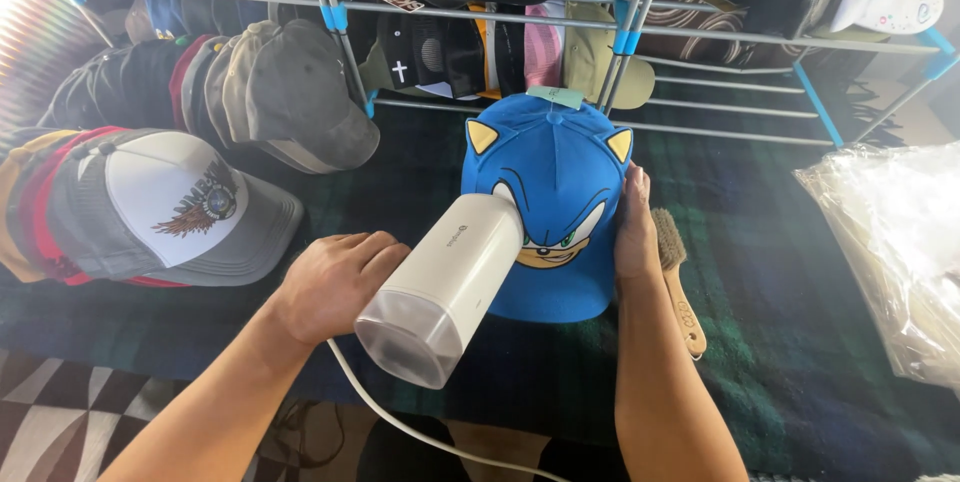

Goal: Using a hair dryer and a brush to clean and shape a blue Sonic the Hedgehog themed cap before placing it on a hat block.

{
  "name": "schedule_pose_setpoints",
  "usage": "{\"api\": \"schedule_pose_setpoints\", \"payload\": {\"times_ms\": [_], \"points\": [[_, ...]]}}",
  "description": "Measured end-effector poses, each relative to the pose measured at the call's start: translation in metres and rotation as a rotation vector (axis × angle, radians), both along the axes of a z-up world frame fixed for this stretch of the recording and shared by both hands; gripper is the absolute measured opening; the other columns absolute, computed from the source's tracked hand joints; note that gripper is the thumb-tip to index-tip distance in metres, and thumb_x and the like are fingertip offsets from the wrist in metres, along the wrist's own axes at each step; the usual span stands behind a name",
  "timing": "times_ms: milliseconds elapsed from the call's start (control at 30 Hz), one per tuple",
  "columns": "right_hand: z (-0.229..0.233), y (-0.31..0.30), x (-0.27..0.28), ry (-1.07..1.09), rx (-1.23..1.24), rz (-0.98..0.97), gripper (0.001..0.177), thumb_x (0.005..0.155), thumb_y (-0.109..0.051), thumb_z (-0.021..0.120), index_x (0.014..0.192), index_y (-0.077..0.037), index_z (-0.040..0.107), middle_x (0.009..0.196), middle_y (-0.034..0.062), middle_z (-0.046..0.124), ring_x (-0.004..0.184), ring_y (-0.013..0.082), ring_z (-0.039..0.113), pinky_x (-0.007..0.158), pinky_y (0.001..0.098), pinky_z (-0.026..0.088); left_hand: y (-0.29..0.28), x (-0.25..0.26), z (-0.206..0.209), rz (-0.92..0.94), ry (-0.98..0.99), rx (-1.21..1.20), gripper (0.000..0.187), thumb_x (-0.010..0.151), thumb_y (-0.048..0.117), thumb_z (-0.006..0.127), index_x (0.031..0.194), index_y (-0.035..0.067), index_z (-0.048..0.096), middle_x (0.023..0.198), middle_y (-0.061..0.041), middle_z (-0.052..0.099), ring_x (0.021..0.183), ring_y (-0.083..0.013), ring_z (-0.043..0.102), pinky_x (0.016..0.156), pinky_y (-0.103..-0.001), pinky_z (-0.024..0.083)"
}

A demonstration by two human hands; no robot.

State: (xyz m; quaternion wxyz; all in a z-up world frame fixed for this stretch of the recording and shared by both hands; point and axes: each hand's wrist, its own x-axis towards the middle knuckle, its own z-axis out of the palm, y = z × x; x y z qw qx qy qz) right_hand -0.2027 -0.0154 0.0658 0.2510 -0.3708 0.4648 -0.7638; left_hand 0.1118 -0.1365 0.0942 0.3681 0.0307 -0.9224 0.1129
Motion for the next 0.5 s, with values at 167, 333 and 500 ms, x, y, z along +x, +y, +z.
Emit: {"api": "schedule_pose_setpoints", "payload": {"times_ms": [167, 333, 500], "points": [[-0.007, -0.006, -0.010, -0.010, 0.002, 0.020, 0.071, 0.108, -0.056, 0.035, 0.158, -0.004, 0.030, 0.153, 0.0236, 0.042, 0.147, 0.0387, 0.038, 0.123, 0.0567, 0.027, -0.008, -0.002, -0.001, -0.019, -0.007, -0.035, 0.017, 0.098, 0.019, 0.051, 0.098, 0.011, 0.066, 0.077, -0.001, 0.056, 0.060, -0.0180, 0.067, 0.057, -0.027, 0.056], [-0.027, -0.012, -0.025, 0.025, -0.031, 0.032, 0.064, 0.110, -0.052, 0.034, 0.155, -0.006, 0.033, 0.146, 0.0238, 0.049, 0.140, 0.0343, 0.048, 0.120, 0.0546, 0.035, -0.006, -0.007, 0.007, -0.016, -0.018, -0.045, 0.021, 0.100, 0.018, 0.045, 0.097, 0.013, 0.065, 0.075, 0.000, 0.054, 0.059, -0.0179, 0.066, 0.056, -0.027, 0.056], [-0.036, -0.010, -0.029, 0.094, -0.024, -0.007, 0.057, 0.112, -0.047, 0.033, 0.152, -0.006, 0.035, 0.145, 0.0202, 0.049, 0.141, 0.0280, 0.046, 0.122, 0.0500, 0.031, 0.005, -0.027, 0.028, -0.026, 0.039, -0.075, 0.022, 0.102, 0.018, 0.045, 0.094, 0.015, 0.065, 0.074, 0.003, 0.051, 0.058, -0.0142, 0.065, 0.057, -0.024, 0.055]]}}
